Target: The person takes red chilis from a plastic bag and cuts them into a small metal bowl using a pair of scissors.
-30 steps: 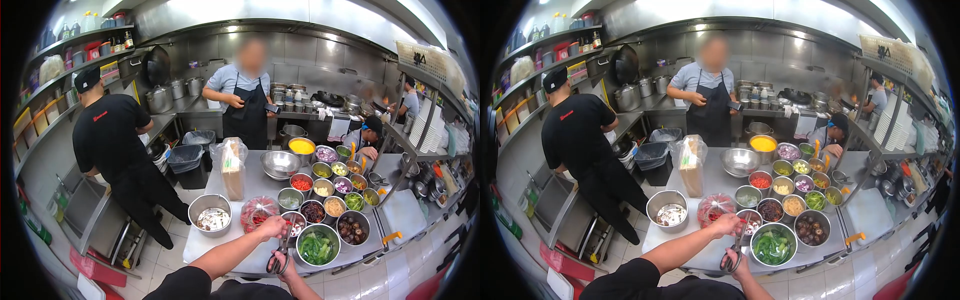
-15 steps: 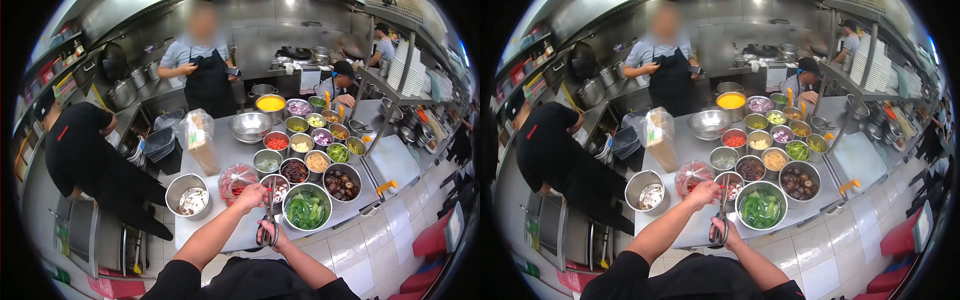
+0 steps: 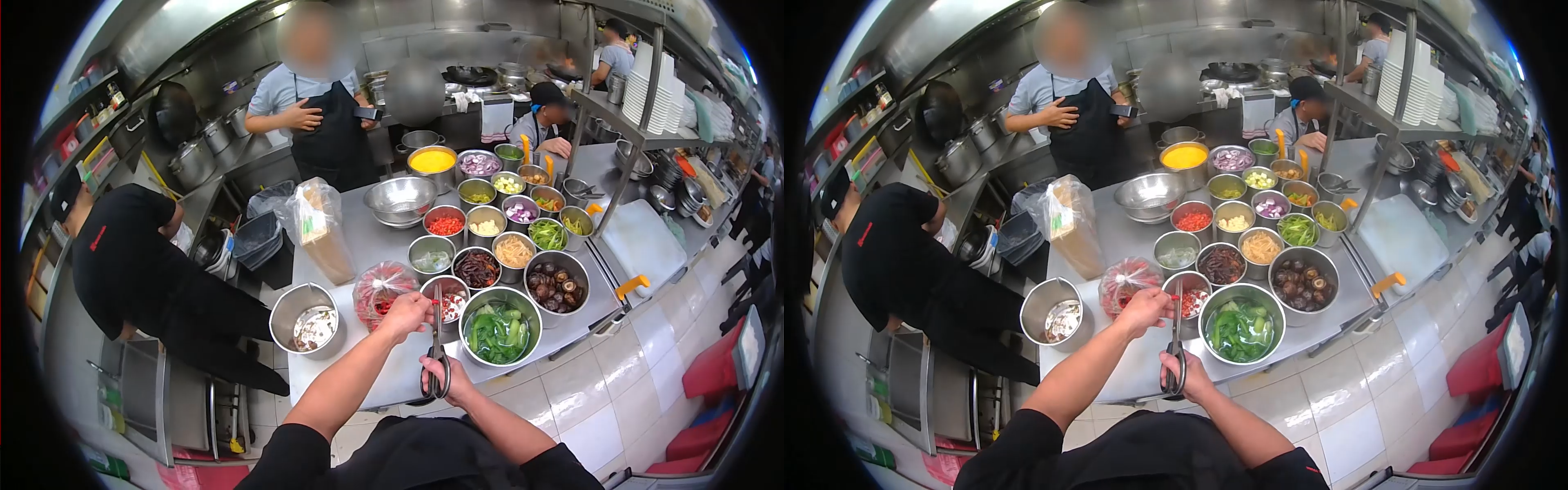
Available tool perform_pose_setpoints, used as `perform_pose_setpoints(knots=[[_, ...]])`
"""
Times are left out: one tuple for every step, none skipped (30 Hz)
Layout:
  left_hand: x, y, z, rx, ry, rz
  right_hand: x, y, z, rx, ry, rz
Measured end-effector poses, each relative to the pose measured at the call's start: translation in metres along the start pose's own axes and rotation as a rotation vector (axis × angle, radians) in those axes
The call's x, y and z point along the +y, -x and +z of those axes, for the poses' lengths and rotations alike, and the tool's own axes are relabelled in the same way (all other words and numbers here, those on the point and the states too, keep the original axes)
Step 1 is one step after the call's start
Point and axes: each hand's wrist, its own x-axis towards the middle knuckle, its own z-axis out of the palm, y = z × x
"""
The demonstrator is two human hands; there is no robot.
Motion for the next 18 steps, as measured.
perform_pose_setpoints(knots=[[0.001,0.001,0.001,0.002,0.003,-0.005,-0.001,-0.001,0.000,-0.011,-0.090,-0.006],[-0.001,0.001,0.003,-0.001,-0.011,-0.006,0.000,-0.001,0.001,-0.022,-0.181,-0.010],[-0.002,-0.001,0.003,-0.002,-0.026,-0.004,0.000,-0.003,-0.001,-0.019,-0.212,0.018],[-0.002,-0.003,0.002,0.002,-0.043,0.002,-0.001,-0.002,-0.002,-0.006,-0.127,0.022],[-0.003,-0.006,0.002,0.012,-0.041,0.018,-0.004,-0.001,-0.003,0.001,-0.041,0.023],[-0.004,-0.009,0.001,-0.008,-0.047,0.034,-0.006,-0.001,-0.004,0.006,0.047,0.023],[-0.006,-0.008,0.001,-0.017,-0.049,0.037,-0.004,-0.001,-0.006,-0.004,0.034,0.022],[-0.005,-0.009,0.001,-0.026,-0.051,0.044,-0.004,-0.002,-0.006,-0.018,0.019,0.010],[-0.002,-0.006,0.002,-0.025,-0.055,0.032,-0.004,0.001,-0.004,-0.027,0.001,-0.002],[-0.001,-0.006,0.001,-0.021,-0.053,0.032,-0.005,0.003,-0.003,-0.031,-0.018,-0.012],[-0.001,-0.007,0.001,-0.022,-0.051,0.028,-0.007,0.005,-0.003,-0.019,-0.087,0.021],[-0.001,-0.008,0.001,-0.025,-0.048,0.024,-0.007,0.005,-0.004,-0.027,-0.052,0.007],[0.000,-0.009,0.001,-0.031,-0.066,0.024,-0.007,0.004,-0.006,-0.033,-0.017,-0.007],[-0.001,-0.011,0.001,-0.030,-0.069,0.031,-0.006,0.002,-0.008,-0.039,0.018,-0.021],[-0.001,-0.012,0.000,-0.030,-0.072,0.036,-0.005,0.000,-0.009,0.001,0.111,0.007],[-0.002,-0.013,0.000,-0.029,-0.076,0.042,-0.005,0.000,-0.009,-0.007,0.056,0.011],[-0.003,-0.014,0.000,-0.029,-0.080,0.039,-0.005,0.001,-0.009,-0.015,0.002,0.016],[-0.002,-0.014,0.001,-0.029,-0.083,0.037,-0.007,0.002,-0.007,-0.023,-0.052,0.021]])
